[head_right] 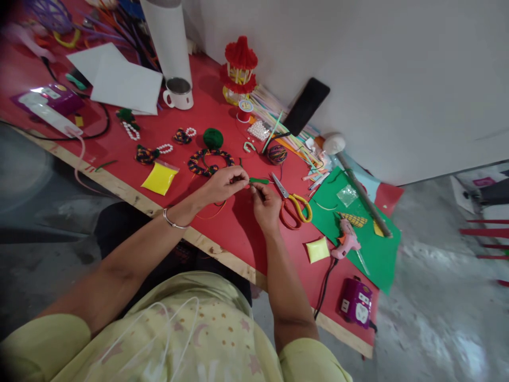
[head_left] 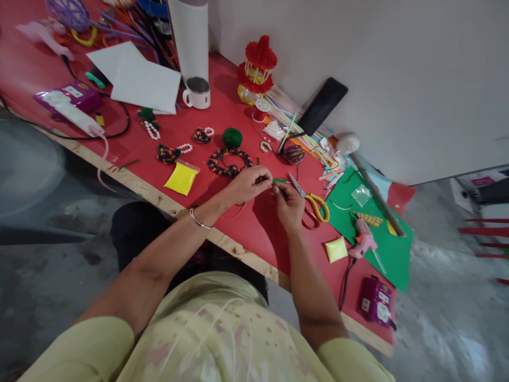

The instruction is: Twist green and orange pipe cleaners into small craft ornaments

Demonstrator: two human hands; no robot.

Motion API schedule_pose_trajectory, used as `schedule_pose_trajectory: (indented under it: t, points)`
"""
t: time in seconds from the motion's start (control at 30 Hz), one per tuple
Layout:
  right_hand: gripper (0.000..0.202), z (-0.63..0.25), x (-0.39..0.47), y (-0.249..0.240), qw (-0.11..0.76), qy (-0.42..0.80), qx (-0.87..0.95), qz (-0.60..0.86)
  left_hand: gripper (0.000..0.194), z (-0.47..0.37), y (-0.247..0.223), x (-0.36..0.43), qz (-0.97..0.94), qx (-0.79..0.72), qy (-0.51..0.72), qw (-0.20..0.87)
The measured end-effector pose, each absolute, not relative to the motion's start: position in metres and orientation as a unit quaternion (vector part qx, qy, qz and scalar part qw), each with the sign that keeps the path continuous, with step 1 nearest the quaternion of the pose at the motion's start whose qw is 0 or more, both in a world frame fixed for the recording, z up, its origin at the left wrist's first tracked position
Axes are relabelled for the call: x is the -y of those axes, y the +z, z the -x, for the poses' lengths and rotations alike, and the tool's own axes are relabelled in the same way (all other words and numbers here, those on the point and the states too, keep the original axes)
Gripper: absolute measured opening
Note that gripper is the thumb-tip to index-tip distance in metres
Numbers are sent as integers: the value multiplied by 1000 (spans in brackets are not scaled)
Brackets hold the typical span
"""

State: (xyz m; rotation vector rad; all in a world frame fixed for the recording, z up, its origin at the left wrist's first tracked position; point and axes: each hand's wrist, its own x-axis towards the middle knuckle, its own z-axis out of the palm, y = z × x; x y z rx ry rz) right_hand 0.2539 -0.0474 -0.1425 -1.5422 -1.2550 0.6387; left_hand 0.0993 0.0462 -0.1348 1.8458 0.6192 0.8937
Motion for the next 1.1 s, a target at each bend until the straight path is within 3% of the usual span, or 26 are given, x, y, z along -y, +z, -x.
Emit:
schedule_pose_trajectory:
  t: [1.1]
  points:
    - [24, -254, 48, -142, 469, 186, 579, 641, 7, -101, -133, -46, -732, -290, 363, 499]
